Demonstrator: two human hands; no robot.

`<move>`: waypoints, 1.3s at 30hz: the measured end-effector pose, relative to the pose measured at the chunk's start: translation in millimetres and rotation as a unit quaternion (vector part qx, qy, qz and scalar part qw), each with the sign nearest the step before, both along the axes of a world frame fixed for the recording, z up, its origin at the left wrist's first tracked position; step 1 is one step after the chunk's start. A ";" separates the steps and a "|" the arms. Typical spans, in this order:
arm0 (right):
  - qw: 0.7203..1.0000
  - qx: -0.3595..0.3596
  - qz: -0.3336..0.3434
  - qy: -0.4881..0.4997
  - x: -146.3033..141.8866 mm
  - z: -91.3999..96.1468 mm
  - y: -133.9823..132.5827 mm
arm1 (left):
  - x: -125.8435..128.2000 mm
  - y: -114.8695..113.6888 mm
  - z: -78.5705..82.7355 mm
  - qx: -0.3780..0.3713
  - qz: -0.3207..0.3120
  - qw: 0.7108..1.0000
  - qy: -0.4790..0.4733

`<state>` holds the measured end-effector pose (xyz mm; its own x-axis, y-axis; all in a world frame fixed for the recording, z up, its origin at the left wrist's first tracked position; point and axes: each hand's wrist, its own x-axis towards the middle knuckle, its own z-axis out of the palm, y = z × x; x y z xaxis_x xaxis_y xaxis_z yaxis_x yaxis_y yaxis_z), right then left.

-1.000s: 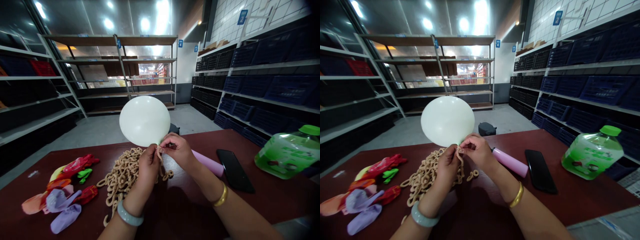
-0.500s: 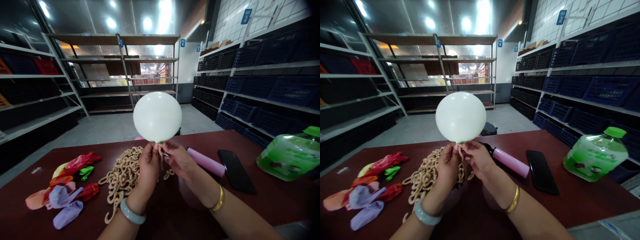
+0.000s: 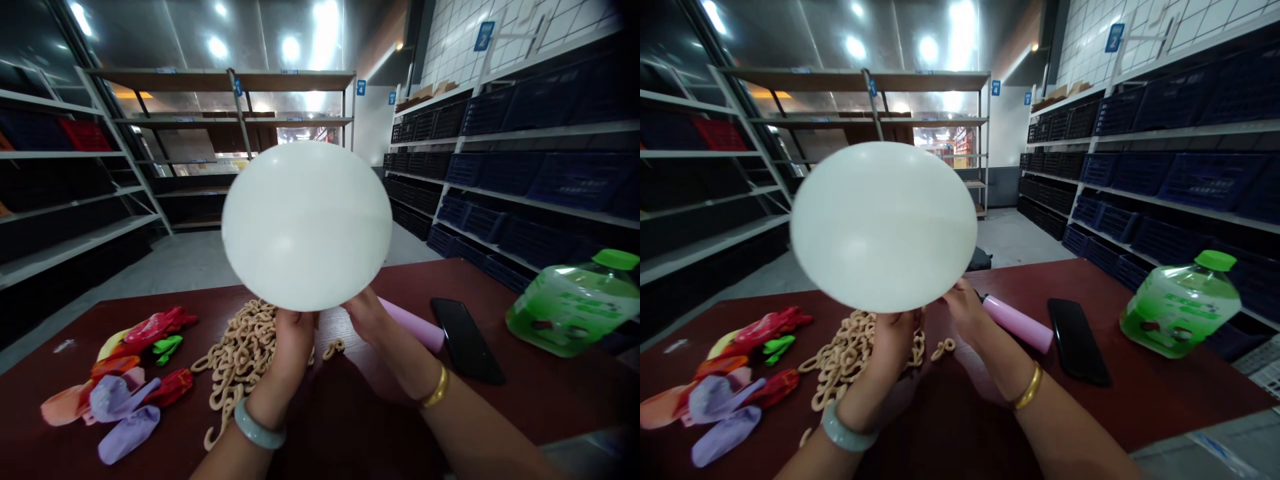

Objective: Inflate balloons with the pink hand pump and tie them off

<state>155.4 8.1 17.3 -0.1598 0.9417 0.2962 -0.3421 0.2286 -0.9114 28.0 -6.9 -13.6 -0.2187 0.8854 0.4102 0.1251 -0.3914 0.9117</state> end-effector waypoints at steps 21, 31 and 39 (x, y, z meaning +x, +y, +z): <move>0.866 0.179 -0.315 -0.345 15.9 -20.4 25.2 | 32.5 -12.5 -0.7 -0.182 -0.219 0.941 -0.185; 0.954 0.081 -0.179 -0.225 7.9 -29.3 32.5 | 18.9 -5.5 2.0 -0.144 -0.173 0.955 -0.193; 0.995 -0.057 -0.016 -0.076 -13.3 -35.7 17.1 | 1.3 8.1 -6.3 -0.032 -0.015 0.996 0.087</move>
